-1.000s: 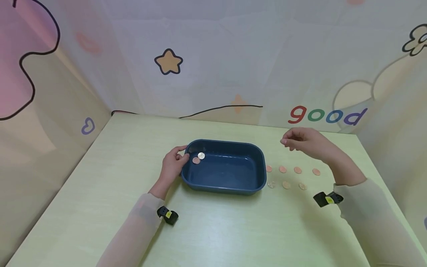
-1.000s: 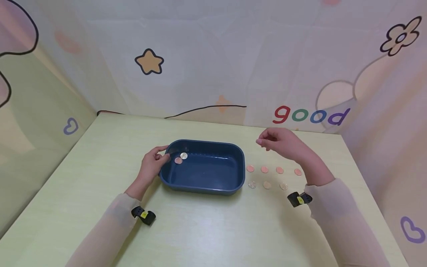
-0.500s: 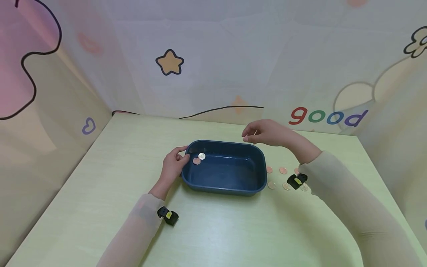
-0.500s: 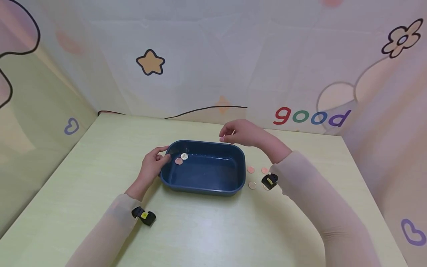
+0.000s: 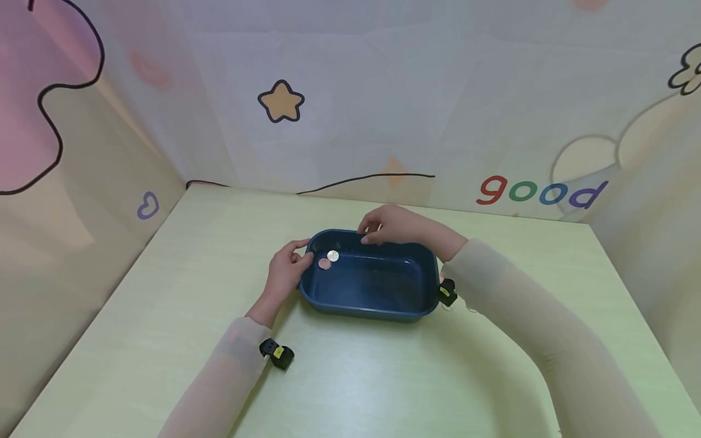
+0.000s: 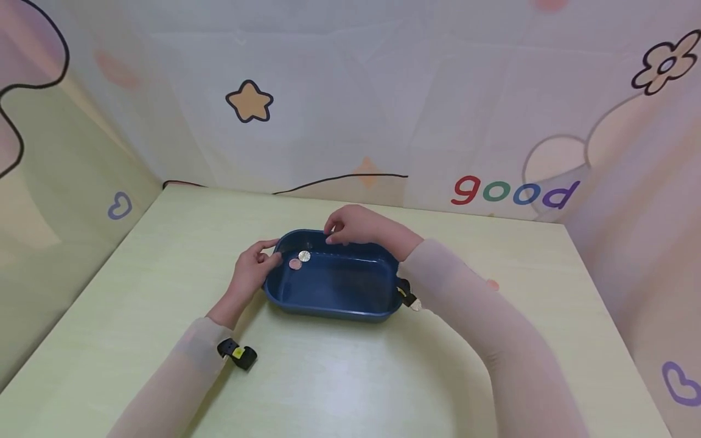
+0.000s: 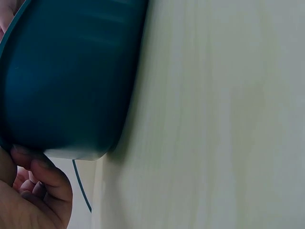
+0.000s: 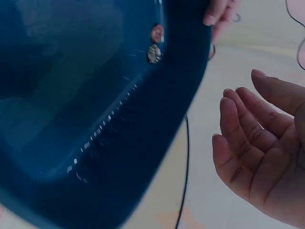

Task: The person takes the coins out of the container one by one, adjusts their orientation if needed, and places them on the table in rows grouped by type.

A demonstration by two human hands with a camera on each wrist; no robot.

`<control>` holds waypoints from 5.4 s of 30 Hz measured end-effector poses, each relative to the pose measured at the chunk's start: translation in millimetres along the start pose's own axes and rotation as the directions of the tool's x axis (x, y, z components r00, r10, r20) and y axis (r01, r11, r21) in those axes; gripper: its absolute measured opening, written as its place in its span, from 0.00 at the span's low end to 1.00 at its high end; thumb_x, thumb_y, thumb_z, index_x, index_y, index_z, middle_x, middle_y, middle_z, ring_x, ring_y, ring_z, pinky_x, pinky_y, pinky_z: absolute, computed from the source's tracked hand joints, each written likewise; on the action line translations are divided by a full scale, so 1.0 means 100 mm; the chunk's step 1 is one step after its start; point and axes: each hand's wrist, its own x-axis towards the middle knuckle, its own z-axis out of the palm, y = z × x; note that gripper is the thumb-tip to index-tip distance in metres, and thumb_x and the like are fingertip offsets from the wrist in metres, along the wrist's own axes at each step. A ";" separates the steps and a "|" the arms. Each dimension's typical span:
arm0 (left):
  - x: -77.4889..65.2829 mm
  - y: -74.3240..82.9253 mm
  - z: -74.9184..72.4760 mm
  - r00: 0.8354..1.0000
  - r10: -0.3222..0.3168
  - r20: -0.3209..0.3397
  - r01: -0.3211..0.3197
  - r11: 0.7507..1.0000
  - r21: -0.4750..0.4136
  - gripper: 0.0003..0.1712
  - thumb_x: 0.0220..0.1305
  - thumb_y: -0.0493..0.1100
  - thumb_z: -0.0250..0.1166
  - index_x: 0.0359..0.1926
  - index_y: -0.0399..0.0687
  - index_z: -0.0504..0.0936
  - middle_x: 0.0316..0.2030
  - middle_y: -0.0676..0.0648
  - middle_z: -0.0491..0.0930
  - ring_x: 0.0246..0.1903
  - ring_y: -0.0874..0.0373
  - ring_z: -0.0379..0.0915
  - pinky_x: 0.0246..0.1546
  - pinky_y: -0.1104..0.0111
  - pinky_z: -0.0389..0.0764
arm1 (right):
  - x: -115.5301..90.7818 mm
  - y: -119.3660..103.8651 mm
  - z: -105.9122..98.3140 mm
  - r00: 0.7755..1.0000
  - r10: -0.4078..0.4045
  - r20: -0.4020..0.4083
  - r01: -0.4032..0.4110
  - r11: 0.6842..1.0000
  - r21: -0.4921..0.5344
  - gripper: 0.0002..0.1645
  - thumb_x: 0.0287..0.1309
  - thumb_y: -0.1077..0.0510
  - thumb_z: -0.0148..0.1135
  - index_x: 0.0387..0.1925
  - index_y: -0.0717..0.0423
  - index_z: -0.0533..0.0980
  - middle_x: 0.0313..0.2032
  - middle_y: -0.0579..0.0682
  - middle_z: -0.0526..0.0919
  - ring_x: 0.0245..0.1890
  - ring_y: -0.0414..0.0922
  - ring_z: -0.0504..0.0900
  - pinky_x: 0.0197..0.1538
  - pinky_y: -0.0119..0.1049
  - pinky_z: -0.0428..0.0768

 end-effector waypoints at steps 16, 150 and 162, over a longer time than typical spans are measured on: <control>-0.01 0.01 -0.01 1.000 0.022 -0.009 -0.022 1.000 -0.005 0.24 0.70 0.40 0.62 0.66 0.40 0.78 0.16 0.56 0.64 0.12 0.64 0.57 0.16 0.73 0.63 | 0.55 -0.02 0.43 0.993 0.061 0.097 -0.057 0.998 -0.036 0.23 0.69 0.61 0.62 0.62 0.66 0.77 0.49 0.62 0.88 0.40 0.52 0.90 0.50 0.38 0.86; -0.02 0.03 0.03 1.000 -0.008 0.000 0.008 1.000 -0.009 0.24 0.71 0.40 0.61 0.66 0.43 0.78 0.16 0.56 0.64 0.12 0.64 0.59 0.16 0.74 0.65 | -2.32 1.78 0.72 0.766 0.595 -0.243 -0.471 0.777 0.418 0.22 0.76 0.56 0.53 0.50 0.76 0.74 0.35 0.53 0.83 0.32 0.39 0.75 0.35 0.30 0.77; -0.02 0.03 0.02 1.000 -0.004 -0.003 0.004 1.000 -0.011 0.24 0.71 0.40 0.61 0.67 0.43 0.77 0.16 0.56 0.65 0.12 0.64 0.59 0.16 0.74 0.67 | -2.38 1.98 0.75 0.750 0.614 -0.247 -0.519 0.777 0.355 0.19 0.74 0.57 0.57 0.46 0.75 0.75 0.31 0.51 0.79 0.31 0.42 0.72 0.31 0.31 0.72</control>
